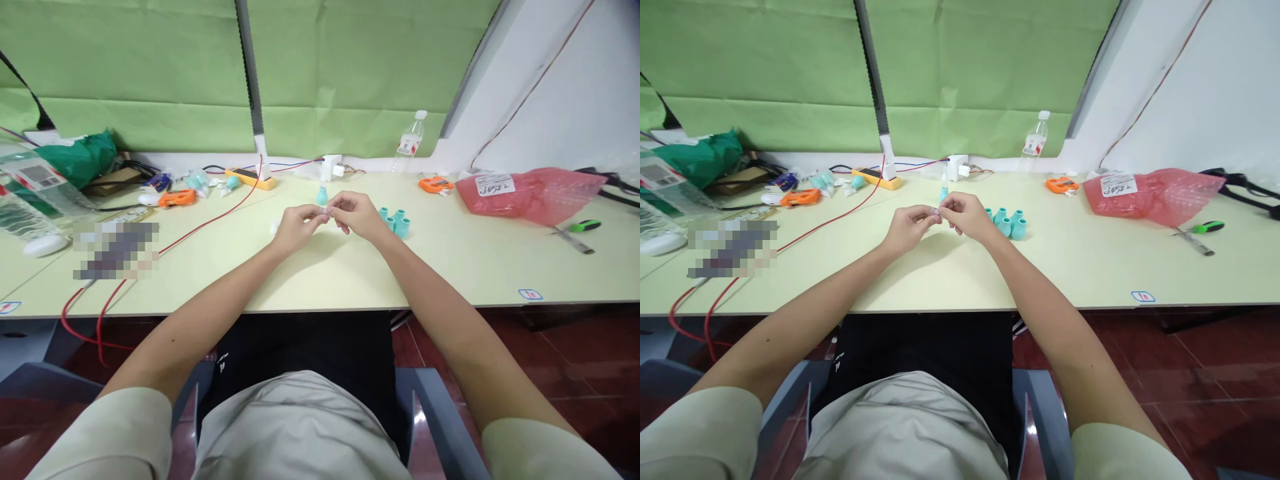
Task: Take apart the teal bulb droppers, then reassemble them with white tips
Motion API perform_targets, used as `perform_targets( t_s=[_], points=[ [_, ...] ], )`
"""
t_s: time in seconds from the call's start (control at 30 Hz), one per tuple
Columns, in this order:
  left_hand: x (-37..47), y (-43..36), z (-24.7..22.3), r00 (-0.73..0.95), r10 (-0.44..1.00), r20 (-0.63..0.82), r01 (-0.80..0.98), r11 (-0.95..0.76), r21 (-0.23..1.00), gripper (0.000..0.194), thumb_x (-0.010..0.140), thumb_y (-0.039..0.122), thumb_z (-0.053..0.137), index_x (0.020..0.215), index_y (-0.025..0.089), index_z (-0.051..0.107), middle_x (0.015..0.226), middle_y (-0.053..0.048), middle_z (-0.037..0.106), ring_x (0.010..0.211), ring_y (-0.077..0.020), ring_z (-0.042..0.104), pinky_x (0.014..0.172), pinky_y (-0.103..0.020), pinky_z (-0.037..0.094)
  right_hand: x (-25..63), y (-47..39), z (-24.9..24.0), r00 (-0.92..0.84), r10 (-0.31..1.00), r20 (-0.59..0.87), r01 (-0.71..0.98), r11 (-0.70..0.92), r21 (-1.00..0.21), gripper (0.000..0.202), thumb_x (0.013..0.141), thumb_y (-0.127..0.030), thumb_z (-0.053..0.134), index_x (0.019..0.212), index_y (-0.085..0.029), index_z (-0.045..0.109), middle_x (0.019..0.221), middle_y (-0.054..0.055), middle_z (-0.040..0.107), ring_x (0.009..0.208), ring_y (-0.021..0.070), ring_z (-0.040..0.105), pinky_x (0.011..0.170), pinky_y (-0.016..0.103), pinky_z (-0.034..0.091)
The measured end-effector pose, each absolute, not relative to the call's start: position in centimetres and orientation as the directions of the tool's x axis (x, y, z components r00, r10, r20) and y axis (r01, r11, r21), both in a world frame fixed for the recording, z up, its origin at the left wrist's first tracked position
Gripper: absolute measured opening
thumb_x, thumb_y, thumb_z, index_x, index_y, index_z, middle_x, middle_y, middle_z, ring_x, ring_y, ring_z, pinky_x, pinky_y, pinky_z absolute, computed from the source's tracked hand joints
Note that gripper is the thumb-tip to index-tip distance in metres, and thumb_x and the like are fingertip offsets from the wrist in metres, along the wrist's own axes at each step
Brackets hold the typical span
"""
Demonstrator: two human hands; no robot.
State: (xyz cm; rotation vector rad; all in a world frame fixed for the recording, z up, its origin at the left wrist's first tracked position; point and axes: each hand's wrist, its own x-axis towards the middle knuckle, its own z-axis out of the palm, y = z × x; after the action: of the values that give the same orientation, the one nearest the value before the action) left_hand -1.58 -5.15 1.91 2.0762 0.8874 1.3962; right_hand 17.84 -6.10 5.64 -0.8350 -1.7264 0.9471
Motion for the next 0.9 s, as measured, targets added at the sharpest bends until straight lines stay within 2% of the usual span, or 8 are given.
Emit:
perform_targets(
  t_s=[0.23,0.4,0.5,0.63,0.77,0.9],
  points=[
    [-1.9,-5.1,1.8,0.292,0.685,0.667,0.368,-0.724,0.583,0.017,0.092,0.034,0.069,0.089,0.021,0.079,0.096,-0.006,0.082,0.086,-0.0203,0.074,0.085,-0.035,0.056,17.8,-5.3,4.5,-0.337,0.863,0.376,0.105,0.431,-0.896,0.020,0.085,-0.035,0.076,0.086,-0.018,0.066,0.068,-0.002,0.064,0.049,0.0089,0.050,0.040,0.022,0.038],
    [-1.7,-5.0,2.0,0.250,0.716,0.652,0.258,-0.698,0.668,0.021,0.093,0.038,0.071,0.089,0.019,0.078,0.087,-0.005,0.080,0.082,-0.0192,0.072,0.082,-0.034,0.056,17.8,-5.0,4.7,-0.323,0.827,0.460,0.116,0.517,-0.848,0.018,0.089,-0.034,0.074,0.085,-0.018,0.067,0.080,0.001,0.069,0.072,0.0114,0.061,0.065,0.023,0.050],
    [-1.7,-4.9,2.2,0.235,0.722,0.651,0.169,-0.690,0.704,0.021,0.092,0.039,0.073,0.091,0.019,0.078,0.086,-0.005,0.078,0.082,-0.0189,0.072,0.081,-0.034,0.056,18.1,-5.0,5.0,-0.351,0.856,0.380,0.064,0.427,-0.902,0.020,0.090,-0.038,0.074,0.091,-0.018,0.069,0.089,0.004,0.074,0.087,0.0162,0.069,0.078,0.028,0.055],
    [-1.8,-4.6,2.3,0.225,0.647,0.728,0.182,-0.762,0.621,0.013,0.089,0.033,0.078,0.088,0.021,0.080,0.089,-0.004,0.074,0.084,-0.0174,0.068,0.080,-0.033,0.054,18.5,-5.0,5.1,-0.452,0.868,0.204,-0.031,0.214,-0.976,0.025,0.087,-0.041,0.078,0.095,-0.017,0.072,0.092,0.007,0.076,0.089,0.0210,0.074,0.086,0.036,0.060],
    [-1.7,-4.3,2.2,0.232,0.600,0.766,0.183,-0.800,0.571,0.008,0.087,0.031,0.081,0.087,0.023,0.082,0.089,-0.004,0.066,0.082,-0.0161,0.062,0.076,-0.033,0.053,18.7,-5.3,5.1,-0.571,0.807,0.149,-0.080,0.126,-0.989,0.031,0.086,-0.044,0.080,0.093,-0.015,0.073,0.090,0.010,0.076,0.086,0.0232,0.076,0.085,0.039,0.061],
    [-1.7,-4.1,2.0,0.249,0.562,0.789,0.180,-0.827,0.533,0.007,0.088,0.032,0.081,0.089,0.025,0.082,0.091,-0.004,0.064,0.087,-0.0175,0.062,0.077,-0.034,0.053,18.5,-5.5,5.0,-0.581,0.789,0.201,-0.126,0.157,-0.980,0.030,0.085,-0.043,0.082,0.091,-0.015,0.072,0.081,0.006,0.071,0.075,0.0188,0.069,0.073,0.035,0.061]
  ],
)
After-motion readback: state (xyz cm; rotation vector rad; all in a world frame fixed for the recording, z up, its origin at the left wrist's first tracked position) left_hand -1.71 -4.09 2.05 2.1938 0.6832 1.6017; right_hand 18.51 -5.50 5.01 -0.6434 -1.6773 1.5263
